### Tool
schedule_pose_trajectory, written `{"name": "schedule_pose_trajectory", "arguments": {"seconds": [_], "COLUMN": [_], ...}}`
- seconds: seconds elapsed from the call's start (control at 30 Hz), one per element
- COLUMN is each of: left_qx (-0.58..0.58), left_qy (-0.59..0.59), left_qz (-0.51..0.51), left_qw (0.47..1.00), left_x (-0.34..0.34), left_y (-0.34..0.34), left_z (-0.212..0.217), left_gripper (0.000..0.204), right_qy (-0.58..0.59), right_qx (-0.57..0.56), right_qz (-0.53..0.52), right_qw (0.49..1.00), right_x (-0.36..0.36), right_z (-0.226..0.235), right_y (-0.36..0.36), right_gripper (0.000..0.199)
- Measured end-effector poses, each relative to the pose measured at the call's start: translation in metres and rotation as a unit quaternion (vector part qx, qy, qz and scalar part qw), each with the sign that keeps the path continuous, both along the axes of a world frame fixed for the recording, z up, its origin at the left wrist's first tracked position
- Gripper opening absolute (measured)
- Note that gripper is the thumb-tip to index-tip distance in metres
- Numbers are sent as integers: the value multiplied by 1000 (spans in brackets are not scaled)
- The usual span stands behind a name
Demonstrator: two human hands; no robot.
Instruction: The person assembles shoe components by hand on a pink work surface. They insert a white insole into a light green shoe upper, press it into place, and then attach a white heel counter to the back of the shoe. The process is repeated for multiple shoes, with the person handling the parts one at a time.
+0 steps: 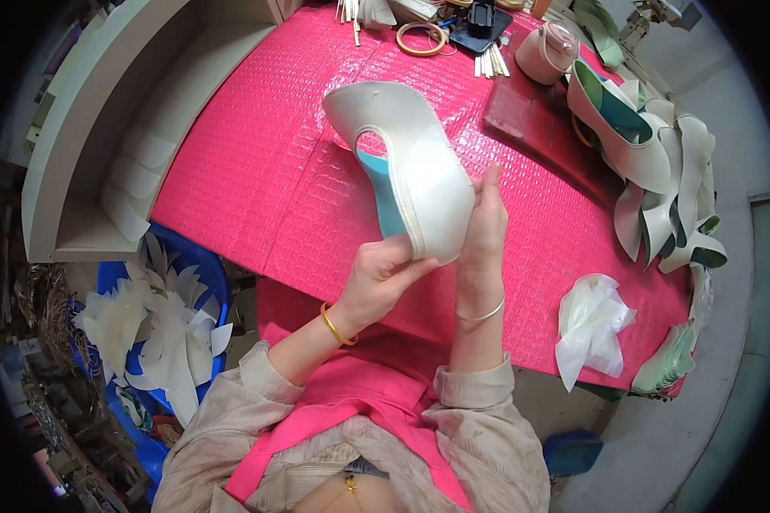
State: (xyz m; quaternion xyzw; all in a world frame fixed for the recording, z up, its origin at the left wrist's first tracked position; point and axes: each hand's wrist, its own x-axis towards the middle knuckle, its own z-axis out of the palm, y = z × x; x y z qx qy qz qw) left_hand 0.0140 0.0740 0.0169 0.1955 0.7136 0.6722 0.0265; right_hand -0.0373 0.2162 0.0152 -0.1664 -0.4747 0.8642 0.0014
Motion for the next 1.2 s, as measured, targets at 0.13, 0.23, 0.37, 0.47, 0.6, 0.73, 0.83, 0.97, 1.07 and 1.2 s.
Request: {"name": "schedule_pose_trajectory", "arguments": {"seconds": [0.13, 0.23, 0.37, 0.47, 0.6, 0.73, 0.83, 0.97, 1.07, 1.2], "left_qx": [-33, 126, 44, -184, -109, -33, 182, -182, -179, -92], "left_qy": [119, -72, -74, 12, 39, -35, -179, 131, 116, 0], "left_qz": [28, -25, -6, 148, 233, 261, 174, 265, 253, 235], "left_qw": [992, 989, 996, 972, 965, 964, 951, 938, 944, 968], "left_x": [-13, -21, -39, -55, -42, -51, -78, -71, -77, -83], "left_y": [-5, -31, -70, -69, -57, -65, -100, -65, -61, -62], "left_z": [-1, 7, 22, 29, 30, -15, -28, -4, 0, -4], "left_gripper": [17, 17, 18, 19, 53, 71, 44, 40, 46, 40], "right_qy": [111, 65, 150, 252, 335, 367, 451, 386, 321, 185], "right_qx": [-27, 110, 190, 465, 582, 647, 583, 641, 670, 595], "right_qz": [69, 226, 332, 99, 20, 139, 127, -44, -162, -156], "right_qw": [991, 966, 911, 843, 741, 654, 664, 662, 649, 766], "right_x": [11, 16, 3, -10, -32, -21, -5, 4, 10, -3], "right_z": [-10, 13, 21, 14, 7, -8, 25, 12, 12, 2], "right_y": [11, -3, -20, -53, -70, -103, -92, -62, -38, 1], "right_gripper": [51, 36, 26, 14, 12, 17, 55, 59, 55, 32]}}
